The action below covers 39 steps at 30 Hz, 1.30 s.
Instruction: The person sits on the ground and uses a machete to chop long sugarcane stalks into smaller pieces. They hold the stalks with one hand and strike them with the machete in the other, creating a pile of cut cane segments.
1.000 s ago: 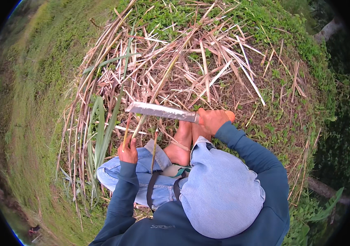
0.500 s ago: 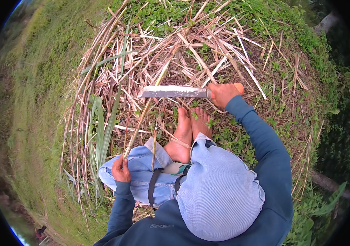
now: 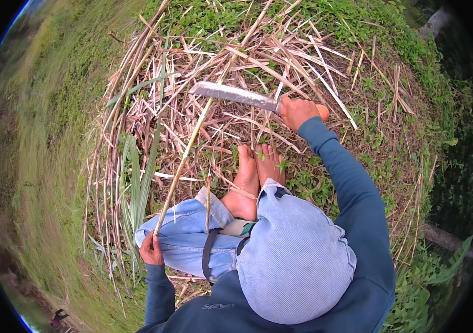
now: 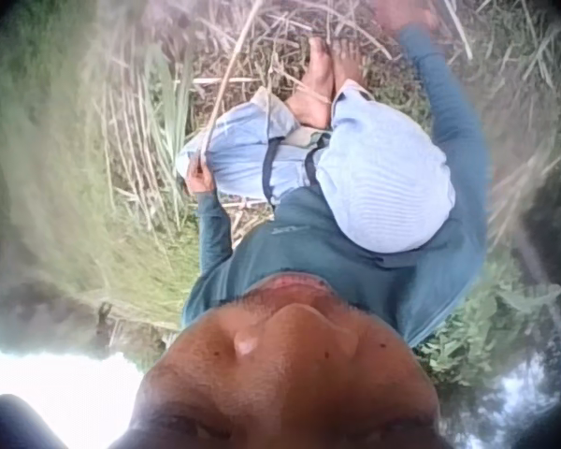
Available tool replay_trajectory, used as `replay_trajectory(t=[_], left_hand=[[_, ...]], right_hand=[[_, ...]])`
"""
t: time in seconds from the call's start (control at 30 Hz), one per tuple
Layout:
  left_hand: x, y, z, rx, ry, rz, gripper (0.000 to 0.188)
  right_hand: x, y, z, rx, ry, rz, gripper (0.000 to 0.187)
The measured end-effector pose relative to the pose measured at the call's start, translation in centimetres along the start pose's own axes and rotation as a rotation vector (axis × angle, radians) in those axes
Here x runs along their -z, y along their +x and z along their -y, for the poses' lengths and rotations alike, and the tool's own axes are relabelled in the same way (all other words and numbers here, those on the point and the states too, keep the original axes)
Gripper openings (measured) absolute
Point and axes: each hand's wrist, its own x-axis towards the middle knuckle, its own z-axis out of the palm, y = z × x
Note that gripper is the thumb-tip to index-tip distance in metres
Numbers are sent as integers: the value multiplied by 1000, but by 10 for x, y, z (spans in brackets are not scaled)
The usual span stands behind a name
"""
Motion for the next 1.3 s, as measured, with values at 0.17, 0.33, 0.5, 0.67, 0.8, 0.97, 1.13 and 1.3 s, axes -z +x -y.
replay_trajectory(t=[0.17, 0.33, 0.5, 0.67, 0.8, 0.97, 1.13, 1.3], left_hand=[[36, -14, 15, -47, 179, 43, 26], [15, 37, -52, -219, 459, -88, 29], [-96, 103, -75, -249, 6, 161, 36], [-120, 117, -83, 66, -35, 281, 27], [-107, 94, -71, 74, -78, 297, 23], [-79, 63, -68, 91, -156, 269, 22], [-53, 45, -55, 108, 5, 192, 23], [-40, 30, -32, -31, 42, 88, 25]], right_hand=[[9, 42, -25, -436, 113, 9, 29], [-6, 29, -9, -487, 160, 65, 32], [-12, 20, 16, -399, 271, -22, 29], [4, -44, 48, 132, 151, 158, 26], [-8, -24, 21, 257, 45, 69, 25], [0, 21, 3, -164, 81, -57, 22], [14, -5, 18, 121, 19, 138, 22], [6, 17, -16, -204, 91, -114, 26]])
